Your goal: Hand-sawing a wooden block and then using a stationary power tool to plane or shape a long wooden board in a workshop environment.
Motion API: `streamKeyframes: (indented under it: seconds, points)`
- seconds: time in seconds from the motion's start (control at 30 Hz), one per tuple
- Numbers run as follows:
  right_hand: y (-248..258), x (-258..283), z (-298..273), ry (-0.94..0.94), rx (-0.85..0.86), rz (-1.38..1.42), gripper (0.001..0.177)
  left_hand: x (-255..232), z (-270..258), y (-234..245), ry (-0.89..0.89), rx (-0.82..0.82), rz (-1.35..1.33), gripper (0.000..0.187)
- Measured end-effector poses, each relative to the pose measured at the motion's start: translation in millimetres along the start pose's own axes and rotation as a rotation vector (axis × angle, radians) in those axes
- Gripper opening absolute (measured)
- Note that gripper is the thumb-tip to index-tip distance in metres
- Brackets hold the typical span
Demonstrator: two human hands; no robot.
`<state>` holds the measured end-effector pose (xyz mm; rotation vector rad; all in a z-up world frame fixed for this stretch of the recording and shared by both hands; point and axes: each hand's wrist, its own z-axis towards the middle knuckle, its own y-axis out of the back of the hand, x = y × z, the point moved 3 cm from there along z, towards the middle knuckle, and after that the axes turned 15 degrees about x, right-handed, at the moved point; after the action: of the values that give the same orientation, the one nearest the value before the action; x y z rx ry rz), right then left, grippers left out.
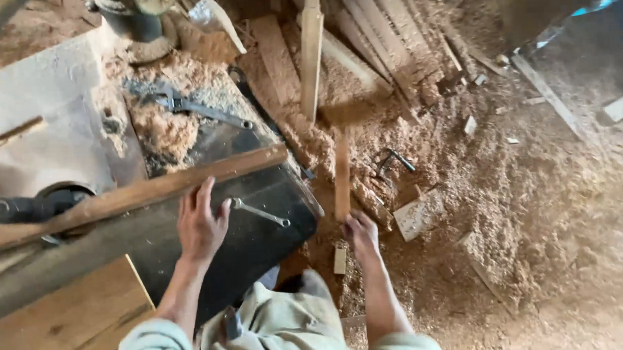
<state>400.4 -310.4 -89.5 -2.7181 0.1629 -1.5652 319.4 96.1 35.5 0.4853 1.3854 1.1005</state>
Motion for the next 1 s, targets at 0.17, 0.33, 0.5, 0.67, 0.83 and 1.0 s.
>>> streamKeyframes:
  seconds: [0.17,0.33,0.5,0.67,0.83,1.0]
  points:
    - [-100.5,81.4,49.3,-0.061,0.216,-0.199,0.034,13.1,77.8,-32.1,0.095,0.383,0.185,0.081]
    - [-156.4,60.0,132.2,-0.077,0.395,-0.313,0.033,43.3,103.3,-72.8,0.196,0.717,0.272,0.089]
    - [-178.6,43.6,185.3,-0.152,0.488,-0.252,0.027,49.6,123.0,-98.5,0.299,0.799,0.276,0.077]
    - [-185.1,69.5,167.9,-0.239,0.537,-0.160,0.025,44.3,134.0,-91.5,0.301,1.007,0.387,0.071]
    - [-190.1,88.9,169.8,-0.245,0.614,-0.153,0.023,37.9,154.1,-79.0,0.332,1.091,0.272,0.071]
    - [-196.4,114.5,163.8,-0.255,0.637,-0.272,0.025,56.9,144.1,-105.1,0.296,1.105,0.354,0.068]
